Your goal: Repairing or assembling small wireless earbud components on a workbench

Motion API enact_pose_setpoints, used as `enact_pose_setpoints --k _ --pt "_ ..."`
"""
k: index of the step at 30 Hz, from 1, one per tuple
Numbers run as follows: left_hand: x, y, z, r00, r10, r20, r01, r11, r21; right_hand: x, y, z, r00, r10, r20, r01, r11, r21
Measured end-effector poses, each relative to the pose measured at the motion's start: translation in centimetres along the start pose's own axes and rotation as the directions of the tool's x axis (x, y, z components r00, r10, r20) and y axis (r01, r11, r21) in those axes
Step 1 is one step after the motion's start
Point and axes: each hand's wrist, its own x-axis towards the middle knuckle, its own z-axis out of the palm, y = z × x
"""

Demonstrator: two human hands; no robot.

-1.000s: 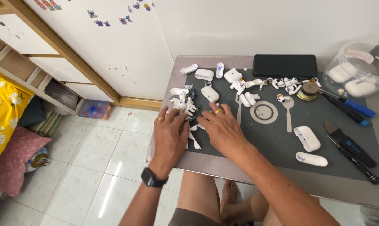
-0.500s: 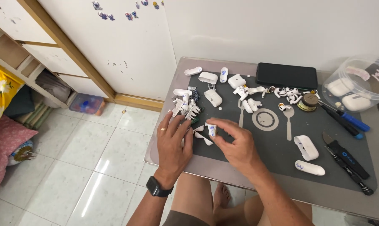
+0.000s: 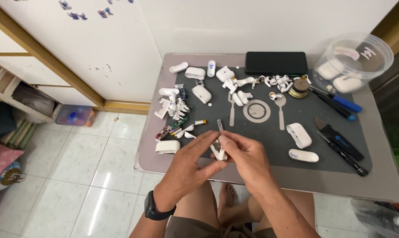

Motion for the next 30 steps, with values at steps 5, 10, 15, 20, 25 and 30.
enact_pose_setpoints --k 5,10,15,20,25,30 --pt "0.1 0.7 2.0 1.0 -0.029 0.004 0.03 0.997 -0.073 -0.4 0.6 -1.4 0.998 -0.059 -0.024 0.058 0.997 -0.047" --pt "-0.2 1.0 3.1 0.996 0.021 -0.092 -0.031 0.993 -0.111 -0.8 0.6 -2.4 0.996 -0.09 0.007 0.09 0.99 -0.108" --pt "-0.4 0.7 3.7 0.995 0.023 -0.093 -0.042 0.977 -0.208 -0.9 1.7 -3.5 0.985 -0.17 0.028 0.172 0.978 -0.12" --pt "-0.2 0.7 4.0 0.995 0.058 -0.082 -0.075 0.97 -0.23 -0.6 2.7 -4.3 0.965 -0.259 0.032 0.261 0.957 -0.128" --pt "-0.1 1.3 4.1 0.998 0.051 -0.044 -0.062 0.955 -0.292 -0.8 3.1 -4.9 0.969 -0.245 -0.02 0.239 0.959 -0.152" --pt "-0.2 1.7 4.5 0.992 0.061 -0.11 -0.093 0.947 -0.307 -1.0 4.7 -5.6 0.967 -0.255 -0.006 0.254 0.965 -0.067"
